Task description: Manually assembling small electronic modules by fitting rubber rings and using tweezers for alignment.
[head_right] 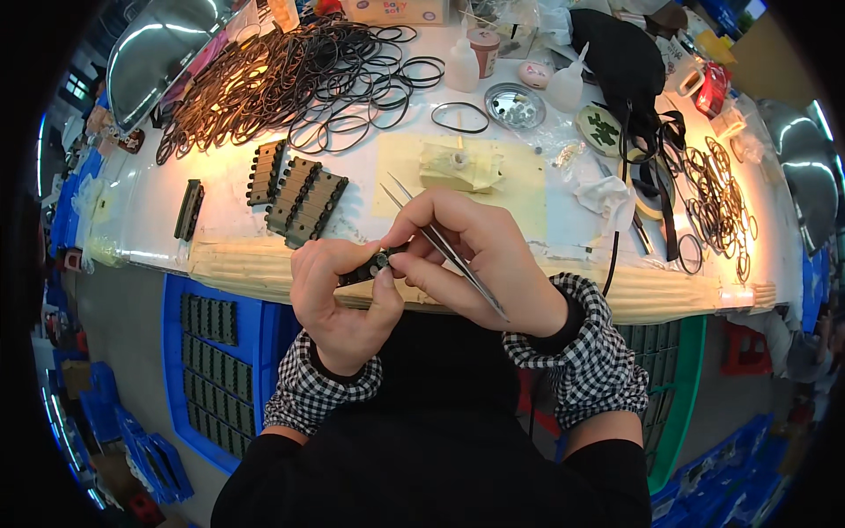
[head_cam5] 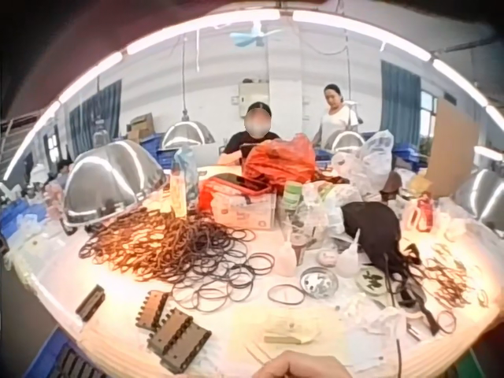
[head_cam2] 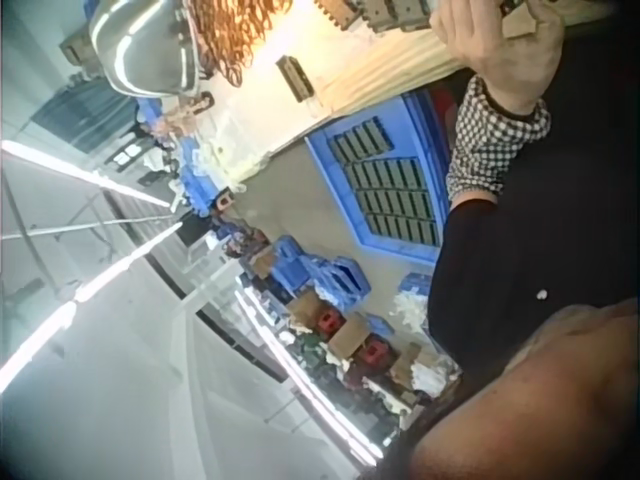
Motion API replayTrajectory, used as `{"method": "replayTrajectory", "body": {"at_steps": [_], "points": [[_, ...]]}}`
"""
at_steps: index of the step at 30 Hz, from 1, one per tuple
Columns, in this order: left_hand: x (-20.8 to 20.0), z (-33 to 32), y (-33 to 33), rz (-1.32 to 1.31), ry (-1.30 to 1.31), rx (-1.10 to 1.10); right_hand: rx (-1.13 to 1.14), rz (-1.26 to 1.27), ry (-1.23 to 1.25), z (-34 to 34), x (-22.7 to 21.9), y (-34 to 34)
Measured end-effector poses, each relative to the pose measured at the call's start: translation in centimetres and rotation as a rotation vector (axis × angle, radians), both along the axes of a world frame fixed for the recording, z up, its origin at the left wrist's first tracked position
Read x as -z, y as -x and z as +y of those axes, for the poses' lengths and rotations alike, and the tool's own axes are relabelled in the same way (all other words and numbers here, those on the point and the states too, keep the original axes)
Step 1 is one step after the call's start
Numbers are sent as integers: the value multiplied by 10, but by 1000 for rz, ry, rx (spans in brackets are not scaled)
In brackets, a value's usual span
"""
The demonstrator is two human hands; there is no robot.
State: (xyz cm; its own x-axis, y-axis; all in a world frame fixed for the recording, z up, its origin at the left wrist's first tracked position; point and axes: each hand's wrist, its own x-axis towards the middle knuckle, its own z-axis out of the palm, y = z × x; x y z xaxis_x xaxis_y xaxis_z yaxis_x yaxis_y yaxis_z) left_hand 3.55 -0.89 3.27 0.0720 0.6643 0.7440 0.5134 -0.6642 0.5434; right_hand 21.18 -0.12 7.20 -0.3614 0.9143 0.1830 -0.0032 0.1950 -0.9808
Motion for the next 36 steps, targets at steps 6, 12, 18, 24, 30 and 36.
{"method": "replayTrajectory", "body": {"at_steps": [6, 12, 18, 24, 30, 36], "points": [[4, 2, -1, -35, 9, 8, -50, -2, 65, 2, -3, -2], [4, -4, -1, -343, 363, 179, 7, -131, 38, -2, -20, 0], [-2, 1, 5, -1011, 850, 605, 341, -91, -180, -9, -25, -3], [2, -1, 8, -1083, 832, 661, 311, -130, -222, -8, -9, 1], [4, -1, 6, -1042, 781, 615, 302, -167, -240, -8, -6, 0], [5, -2, 7, -1036, 767, 622, 302, -198, -255, -6, -5, 1]]}}
